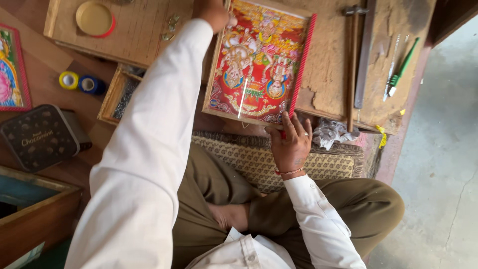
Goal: The person assembles wooden picture frames by hammering nails into the corners using a hammer and metal block. They handle multiple frames, flip them, and apply red decorative tape to the edges. The person also uses a ruler and utility knife to measure and trim the tape.
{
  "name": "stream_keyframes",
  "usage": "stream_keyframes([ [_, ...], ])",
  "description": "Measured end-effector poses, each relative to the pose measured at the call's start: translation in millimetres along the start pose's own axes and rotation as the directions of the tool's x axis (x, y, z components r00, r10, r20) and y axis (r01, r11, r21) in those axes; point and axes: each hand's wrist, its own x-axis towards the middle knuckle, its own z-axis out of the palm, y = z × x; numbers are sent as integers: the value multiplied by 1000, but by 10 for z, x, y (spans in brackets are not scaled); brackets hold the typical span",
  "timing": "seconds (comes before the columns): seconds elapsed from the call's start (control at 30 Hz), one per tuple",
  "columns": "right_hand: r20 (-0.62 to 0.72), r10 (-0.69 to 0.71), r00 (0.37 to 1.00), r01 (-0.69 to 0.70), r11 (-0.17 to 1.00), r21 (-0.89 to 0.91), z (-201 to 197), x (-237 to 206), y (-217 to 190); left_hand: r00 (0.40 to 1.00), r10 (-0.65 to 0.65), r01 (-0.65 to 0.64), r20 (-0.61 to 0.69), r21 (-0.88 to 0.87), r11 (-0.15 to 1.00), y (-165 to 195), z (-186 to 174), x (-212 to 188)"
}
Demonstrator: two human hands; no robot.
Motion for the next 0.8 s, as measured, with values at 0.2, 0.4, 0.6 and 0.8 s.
stream_keyframes([
  [0.2,281,506,815,-520,426,740,8,53,232,924,-21,42,-382,47,998,140,168,-548],
  [0.4,475,540,695,-674,262,690,143,10,278,921,-270,296,-281,53,954,330,232,-923],
  [0.6,742,196,641,-758,12,652,146,-316,-493,990,-56,72,-131,117,990,626,346,-541],
  [0.8,747,139,650,-708,-247,662,832,-335,-866,949,303,-310,83,103,945,882,639,-424],
])
